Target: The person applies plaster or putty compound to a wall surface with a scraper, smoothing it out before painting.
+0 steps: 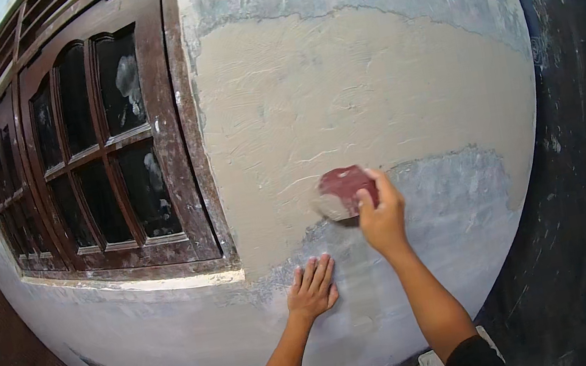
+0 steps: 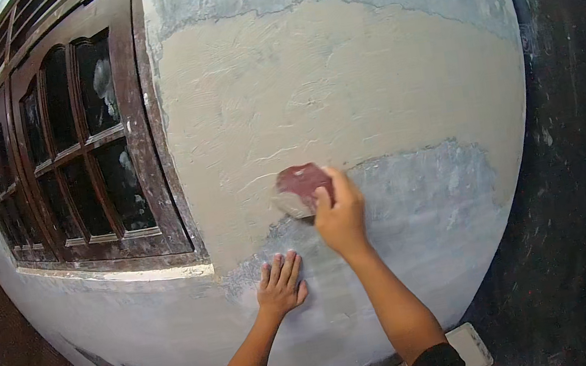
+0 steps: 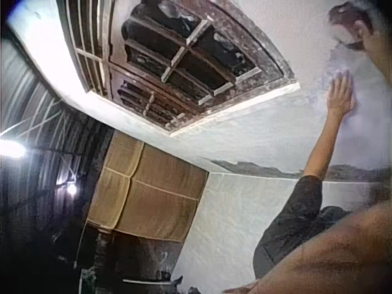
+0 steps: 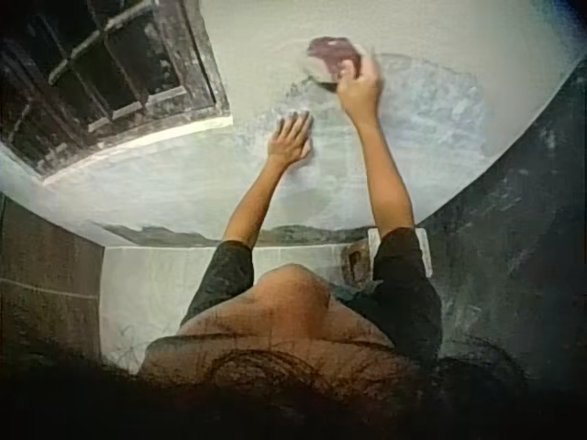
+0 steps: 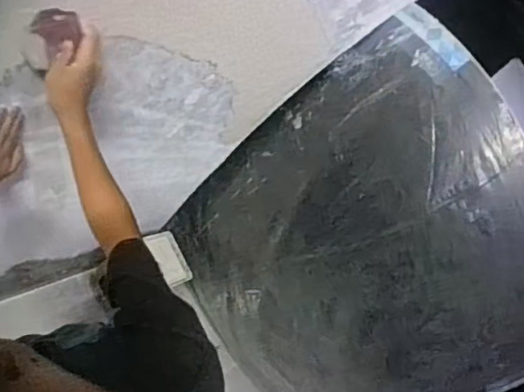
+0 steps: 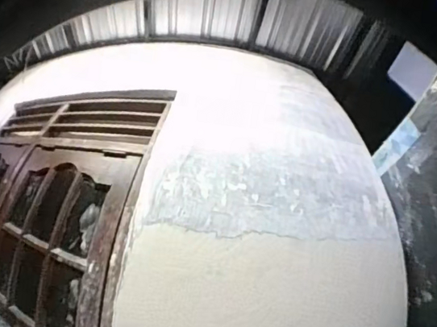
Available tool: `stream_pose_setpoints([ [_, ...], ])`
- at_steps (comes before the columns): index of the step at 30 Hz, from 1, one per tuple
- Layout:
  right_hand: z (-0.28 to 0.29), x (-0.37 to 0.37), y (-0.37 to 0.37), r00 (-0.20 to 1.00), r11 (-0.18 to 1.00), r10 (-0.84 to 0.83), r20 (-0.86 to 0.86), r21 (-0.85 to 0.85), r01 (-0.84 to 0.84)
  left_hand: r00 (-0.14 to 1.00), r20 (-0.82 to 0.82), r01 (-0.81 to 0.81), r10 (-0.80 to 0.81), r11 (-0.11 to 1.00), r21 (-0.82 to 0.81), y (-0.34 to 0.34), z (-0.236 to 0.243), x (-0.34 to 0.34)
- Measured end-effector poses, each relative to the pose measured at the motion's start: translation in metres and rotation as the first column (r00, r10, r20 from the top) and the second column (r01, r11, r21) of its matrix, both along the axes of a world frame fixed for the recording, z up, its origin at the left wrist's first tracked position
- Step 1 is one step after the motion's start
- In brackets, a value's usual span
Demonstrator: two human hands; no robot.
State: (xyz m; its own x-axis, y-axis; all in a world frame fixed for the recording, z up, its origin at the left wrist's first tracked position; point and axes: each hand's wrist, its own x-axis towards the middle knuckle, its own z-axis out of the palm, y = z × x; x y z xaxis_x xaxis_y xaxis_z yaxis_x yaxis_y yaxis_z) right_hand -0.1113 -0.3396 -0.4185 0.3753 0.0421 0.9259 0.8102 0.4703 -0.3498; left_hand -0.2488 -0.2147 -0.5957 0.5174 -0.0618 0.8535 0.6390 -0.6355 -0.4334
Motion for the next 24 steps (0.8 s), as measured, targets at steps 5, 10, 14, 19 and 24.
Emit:
stream_pose_setpoints([
  [5,0.004,0.031,-0.004,0.986,0.998,-0.046,-0.158,0.022,0.051,1.000,0.004,0.022,-0.022,0.999,0.027,-0.003,0.003,0.002],
  [10,-0.007,0.002,-0.002,0.995,0.999,0.043,-0.088,-0.023,-0.046,1.000,0.003,0.017,-0.017,1.000,-0.001,-0.001,0.000,0.000],
  [14,-0.010,-0.002,0.011,0.997,0.994,-0.068,0.024,-0.082,0.069,1.000,0.004,-0.003,0.003,1.000,0.004,-0.002,0.002,-0.001],
  [19,-0.003,0.020,-0.013,0.972,0.995,-0.079,-0.223,0.045,0.091,1.000,0.009,0.012,-0.012,1.000,0.008,-0.004,0.002,0.001],
  [24,-0.020,-0.031,0.012,0.998,0.997,0.016,0.067,-0.074,-0.011,1.000,0.009,-0.001,0.001,1.000,0.010,-0.001,0.000,0.000],
])
